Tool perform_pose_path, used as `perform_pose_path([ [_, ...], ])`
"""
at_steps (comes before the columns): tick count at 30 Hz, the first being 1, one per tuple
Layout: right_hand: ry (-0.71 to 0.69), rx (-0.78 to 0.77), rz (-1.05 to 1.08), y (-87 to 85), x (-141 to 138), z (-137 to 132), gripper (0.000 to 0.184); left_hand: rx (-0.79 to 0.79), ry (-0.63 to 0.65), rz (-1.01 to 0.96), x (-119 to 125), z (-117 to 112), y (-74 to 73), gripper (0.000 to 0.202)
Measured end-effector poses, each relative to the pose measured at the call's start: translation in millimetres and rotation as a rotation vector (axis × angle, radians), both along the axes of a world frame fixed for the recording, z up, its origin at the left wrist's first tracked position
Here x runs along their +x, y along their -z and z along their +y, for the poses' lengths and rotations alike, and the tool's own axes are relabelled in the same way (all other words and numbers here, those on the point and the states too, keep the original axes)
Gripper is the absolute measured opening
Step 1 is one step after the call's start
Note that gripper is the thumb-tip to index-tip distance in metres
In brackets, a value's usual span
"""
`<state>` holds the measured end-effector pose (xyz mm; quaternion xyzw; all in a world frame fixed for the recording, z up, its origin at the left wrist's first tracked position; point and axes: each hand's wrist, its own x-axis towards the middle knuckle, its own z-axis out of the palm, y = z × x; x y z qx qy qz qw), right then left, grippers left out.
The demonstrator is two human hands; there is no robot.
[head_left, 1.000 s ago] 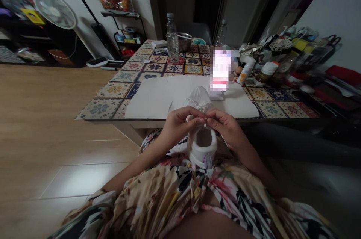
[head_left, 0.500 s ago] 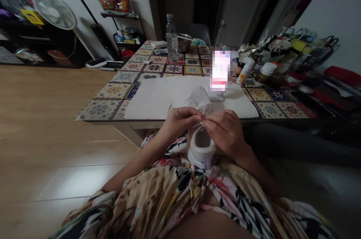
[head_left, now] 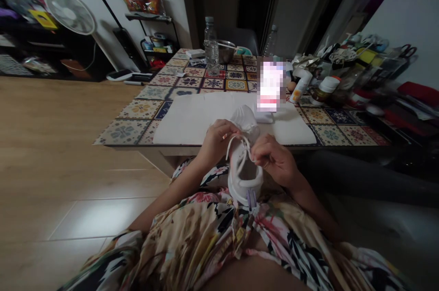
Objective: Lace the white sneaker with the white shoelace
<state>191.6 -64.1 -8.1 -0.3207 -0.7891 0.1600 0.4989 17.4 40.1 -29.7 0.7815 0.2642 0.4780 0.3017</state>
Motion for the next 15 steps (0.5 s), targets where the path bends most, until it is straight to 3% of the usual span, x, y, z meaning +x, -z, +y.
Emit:
perform_pose_path([
  [4,-0.025,-0.038,-0.016,-0.1,0,0,0.019,0.023,-0.029,0.038,1,0,1.6,0.012],
  [9,-0.077,-0.075,0.045,1.4,1,-1,0.018,0.022,0.029,0.018,-4,0,1.6,0.019],
  [11,-0.005,-0.057,0.068,1.2,2,-1,0.018,0.008,0.049,-0.015,-10,-1,0.9,0.023],
  [15,0.27,-0.039,0.087,0.8,1,3,0.019,-0.033,0.142,-0.069,-23,-7,-2.2,0.031],
])
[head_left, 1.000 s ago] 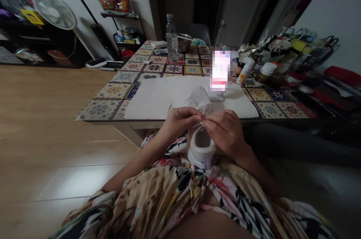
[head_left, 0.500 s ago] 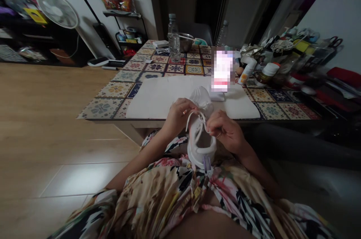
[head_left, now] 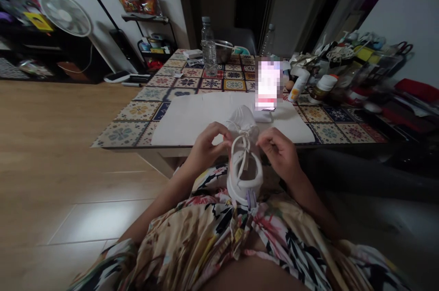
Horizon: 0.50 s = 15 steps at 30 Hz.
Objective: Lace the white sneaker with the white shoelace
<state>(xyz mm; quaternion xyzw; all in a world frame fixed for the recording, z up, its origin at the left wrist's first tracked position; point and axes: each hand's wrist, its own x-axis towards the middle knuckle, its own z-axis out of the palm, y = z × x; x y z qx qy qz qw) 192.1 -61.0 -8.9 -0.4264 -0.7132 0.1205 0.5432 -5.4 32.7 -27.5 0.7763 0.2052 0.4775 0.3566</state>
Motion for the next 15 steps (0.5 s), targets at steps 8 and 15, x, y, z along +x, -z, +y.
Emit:
perform_pose_path([
  [8,-0.01,-0.014,-0.288,-2.9,-9,-3,0.014,-0.037,0.298,0.121,-8,-18,-14.7,0.023],
  [15,0.047,0.018,-0.42,-9.2,-9,-9,0.018,-0.08,0.329,0.135,-8,-17,-11.3,0.019],
])
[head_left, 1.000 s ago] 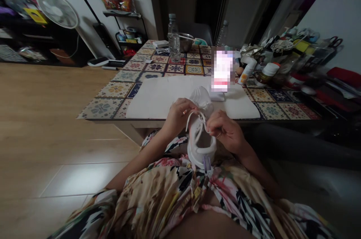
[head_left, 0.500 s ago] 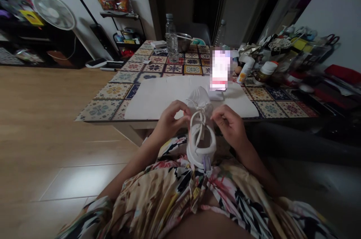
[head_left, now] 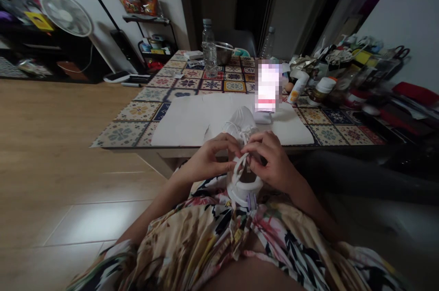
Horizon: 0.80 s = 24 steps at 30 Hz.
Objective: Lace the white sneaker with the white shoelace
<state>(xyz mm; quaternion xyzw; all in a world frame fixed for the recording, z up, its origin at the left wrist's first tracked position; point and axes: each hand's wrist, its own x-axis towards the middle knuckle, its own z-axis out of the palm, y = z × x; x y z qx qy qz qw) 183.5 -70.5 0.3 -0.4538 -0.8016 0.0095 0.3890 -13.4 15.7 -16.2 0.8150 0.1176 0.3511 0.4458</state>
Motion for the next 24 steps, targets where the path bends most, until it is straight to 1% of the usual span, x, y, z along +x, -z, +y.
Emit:
perform_pose_path([
  [4,0.024,0.071,0.007,1.4,-3,3,0.019,0.018,0.011,0.003,0,0,0.1,0.021],
  [6,-0.027,0.118,0.071,1.0,-4,-1,0.02,0.02,0.008,0.012,0,-1,-0.8,0.022],
  [7,-0.089,0.118,0.127,-0.1,-3,-5,0.02,0.021,0.005,0.017,0,-2,-1.5,0.022],
  [8,-0.182,0.089,0.197,-1.9,-2,-12,0.019,0.024,0.002,0.022,0,-2,-2.2,0.021],
  [11,-0.549,-0.098,0.41,-10.4,1,-35,0.019,0.033,0.005,0.032,0,-4,-4.4,0.018],
  [12,-0.631,-0.145,0.446,-13.5,2,-41,0.02,0.038,0.008,0.037,0,-4,-4.9,0.018],
  [13,-0.667,-0.194,0.465,-16.2,3,-45,0.02,0.042,0.008,0.046,0,-5,-5.2,0.019],
  [14,-0.649,-0.236,0.46,-18.2,4,-47,0.018,0.046,0.005,0.057,0,-6,-5.4,0.02],
  [15,-0.582,-0.256,0.442,-19.3,5,-45,0.013,0.05,0.0,0.061,1,-7,-5.4,0.02],
  [16,-0.477,-0.259,0.409,-19.2,6,-41,0.01,0.053,-0.006,0.061,1,-7,-5.3,0.019],
  [17,-0.354,-0.245,0.363,-18.1,7,-35,0.014,0.051,-0.011,0.056,2,-8,-5.3,0.017],
  [18,-0.236,-0.194,0.313,-16.2,8,-27,0.02,0.044,-0.009,0.046,3,-9,-5.2,0.015],
  [19,-0.147,-0.165,0.251,-13.6,9,-20,0.026,0.037,-0.001,0.033,4,-10,-5.2,0.012],
  [21,-0.096,-0.131,0.144,-8.1,10,-9,0.027,0.027,0.029,0.007,6,-12,-5.2,0.009],
  [24,-0.137,-0.104,0.051,-3.4,10,-3,0.017,0.034,0.064,0.003,7,-12,-5.3,0.007],
])
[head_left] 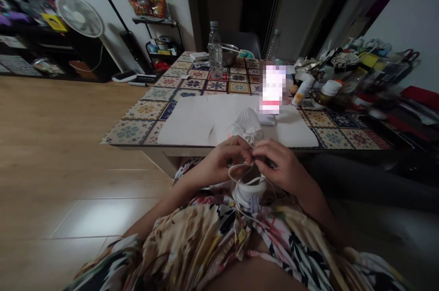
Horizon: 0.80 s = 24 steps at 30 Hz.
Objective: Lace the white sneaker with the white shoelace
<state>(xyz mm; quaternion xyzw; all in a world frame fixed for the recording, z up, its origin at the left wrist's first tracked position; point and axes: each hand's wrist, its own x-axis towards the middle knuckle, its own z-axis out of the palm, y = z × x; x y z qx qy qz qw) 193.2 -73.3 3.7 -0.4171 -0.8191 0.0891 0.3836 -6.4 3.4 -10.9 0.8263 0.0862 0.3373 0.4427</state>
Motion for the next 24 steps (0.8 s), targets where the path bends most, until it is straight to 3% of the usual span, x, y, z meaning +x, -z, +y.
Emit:
perform_pose_path([
  [4,-0.032,-0.014,-0.059,-1.5,-1,-3,0.01,-0.032,0.042,0.013,-3,2,-1.6,0.013],
  [9,-0.125,-0.058,-0.019,-6.3,5,-8,0.017,-0.178,0.223,-0.118,-11,2,-3.5,0.025],
  [13,-0.377,-0.149,0.406,-10.9,17,-17,0.023,-0.312,0.293,-0.541,-18,6,-2.1,0.039],
  [16,-0.467,-0.052,0.815,-14.4,28,-19,0.024,-0.362,0.263,-0.848,-25,12,-3.2,0.051],
  [18,-0.39,0.007,1.029,-15.2,33,-18,0.022,-0.413,0.176,-0.937,-28,13,-5.4,0.051],
  [20,-0.225,0.023,1.128,-13.2,34,-15,0.02,-0.452,0.141,-0.891,-30,10,-8.4,0.043],
  [22,-0.035,0.039,1.089,-8.7,29,-13,0.018,-0.438,0.147,-0.689,-27,3,-12.3,0.028],
  [24,0.126,0.07,0.91,-3.6,18,-13,0.013,-0.403,0.105,-0.429,-21,-5,-17.2,0.012],
])
